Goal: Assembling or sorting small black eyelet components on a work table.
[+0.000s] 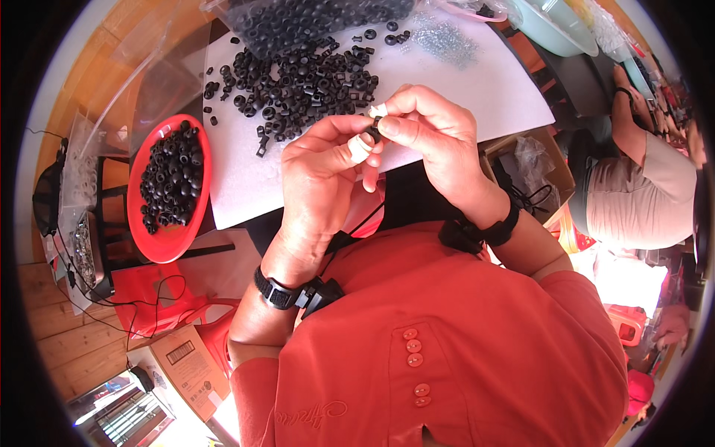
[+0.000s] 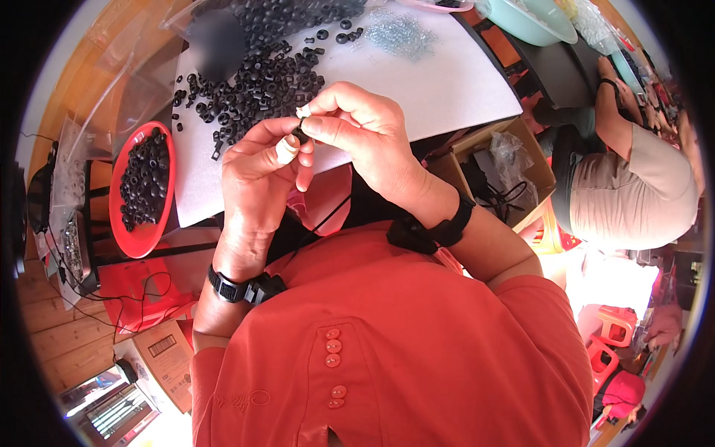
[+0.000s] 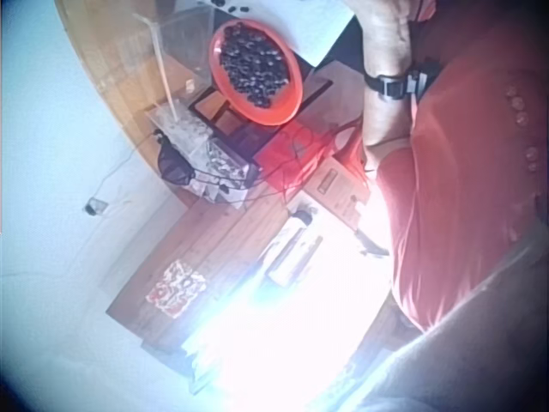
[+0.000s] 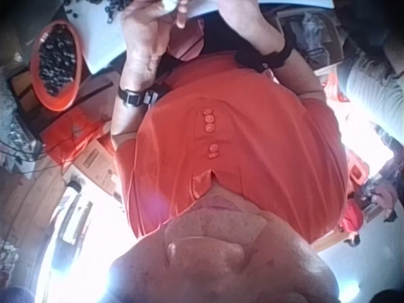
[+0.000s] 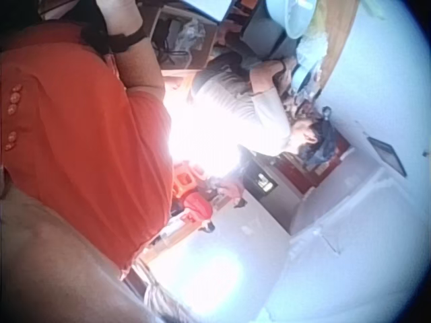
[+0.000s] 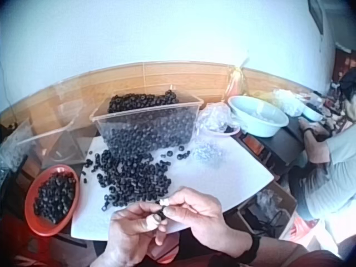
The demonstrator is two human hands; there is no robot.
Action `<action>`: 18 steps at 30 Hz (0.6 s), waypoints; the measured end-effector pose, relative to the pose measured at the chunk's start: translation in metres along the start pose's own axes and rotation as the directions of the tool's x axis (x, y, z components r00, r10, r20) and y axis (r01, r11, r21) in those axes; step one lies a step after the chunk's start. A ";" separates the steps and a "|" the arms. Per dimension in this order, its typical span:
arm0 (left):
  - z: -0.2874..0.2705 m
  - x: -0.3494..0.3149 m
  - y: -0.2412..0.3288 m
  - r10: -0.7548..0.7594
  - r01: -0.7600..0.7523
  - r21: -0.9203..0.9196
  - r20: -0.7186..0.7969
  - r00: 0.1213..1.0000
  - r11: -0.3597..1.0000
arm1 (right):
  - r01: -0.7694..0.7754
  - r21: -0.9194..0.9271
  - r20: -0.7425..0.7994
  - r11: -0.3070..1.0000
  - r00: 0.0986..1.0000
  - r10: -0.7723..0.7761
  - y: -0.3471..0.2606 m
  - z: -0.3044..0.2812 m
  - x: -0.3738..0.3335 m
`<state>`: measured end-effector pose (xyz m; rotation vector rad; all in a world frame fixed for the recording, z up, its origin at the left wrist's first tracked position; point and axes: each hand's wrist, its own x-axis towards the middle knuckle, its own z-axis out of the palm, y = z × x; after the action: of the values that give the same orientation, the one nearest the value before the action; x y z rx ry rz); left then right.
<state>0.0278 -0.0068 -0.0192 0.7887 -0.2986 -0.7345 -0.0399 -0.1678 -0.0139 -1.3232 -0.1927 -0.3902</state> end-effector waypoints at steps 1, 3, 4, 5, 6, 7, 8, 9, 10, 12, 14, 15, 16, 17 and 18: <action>0.001 -0.001 0.000 0.009 -0.009 0.015 0.002 1.000 1.000 | 0.019 -0.024 0.021 1.000 1.000 -0.019 -0.002 0.001 0.000; 0.002 -0.002 0.001 0.015 -0.015 0.021 -0.014 1.000 1.000 | 0.042 -0.047 0.044 0.998 0.998 -0.040 -0.006 0.001 0.003; 0.003 -0.002 0.001 0.019 -0.018 0.026 -0.030 0.999 1.000 | -0.018 -0.067 0.047 0.998 0.999 0.021 -0.009 0.001 0.006; 0.003 -0.001 0.001 0.022 -0.021 0.028 -0.030 0.999 0.999 | -0.078 -0.087 0.049 0.993 0.995 0.082 -0.010 -0.001 0.008; 0.004 0.000 -0.001 0.029 -0.027 0.036 -0.039 0.999 0.999 | -0.075 -0.087 0.048 0.993 0.996 0.079 -0.011 -0.004 0.009; 0.004 0.000 -0.002 0.036 -0.034 0.045 -0.048 0.998 0.998 | -0.094 -0.129 0.045 0.987 0.994 0.101 -0.011 -0.007 0.010; 0.005 0.001 -0.002 0.037 -0.035 0.048 -0.046 0.998 0.998 | -0.114 -0.170 0.042 0.979 0.992 0.123 -0.011 -0.009 0.011; 0.007 0.000 -0.003 0.037 -0.032 0.078 -0.061 0.997 0.996 | -0.113 -0.169 0.042 0.979 0.992 0.122 -0.013 -0.007 0.010; 0.008 0.000 -0.003 0.037 -0.029 0.108 -0.076 0.996 0.994 | -0.079 -0.184 0.048 0.980 0.995 0.089 -0.015 -0.004 0.007; 0.008 -0.001 -0.003 0.036 -0.030 0.090 -0.069 0.997 0.995 | -0.046 -0.197 0.050 0.979 0.997 0.057 -0.014 -0.003 0.005; 0.008 -0.002 -0.003 0.032 -0.028 0.071 -0.061 0.998 0.997 | 0.162 -0.357 0.084 0.920 0.986 -0.141 -0.009 -0.004 0.002; 0.008 -0.002 -0.002 0.028 -0.023 0.071 -0.067 0.997 0.997 | 0.162 -0.357 0.081 0.920 0.986 -0.142 -0.009 -0.005 0.002; 0.008 -0.002 -0.002 0.024 -0.019 0.071 -0.072 0.997 0.997 | 0.170 -0.371 0.095 0.913 0.985 -0.144 -0.010 -0.006 0.003; 0.009 -0.002 -0.002 0.022 -0.017 0.072 -0.069 0.997 0.997 | 0.177 -0.385 0.110 0.906 0.983 -0.146 -0.011 -0.008 0.003; 0.009 -0.002 -0.002 0.015 -0.008 0.081 -0.082 0.996 0.997 | 0.178 -0.384 0.109 0.906 0.983 -0.147 -0.013 -0.007 0.004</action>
<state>0.0214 -0.0113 -0.0146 0.8910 -0.2588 -0.6804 -0.0421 -0.1779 -0.0028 -1.7276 -0.3025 -0.5396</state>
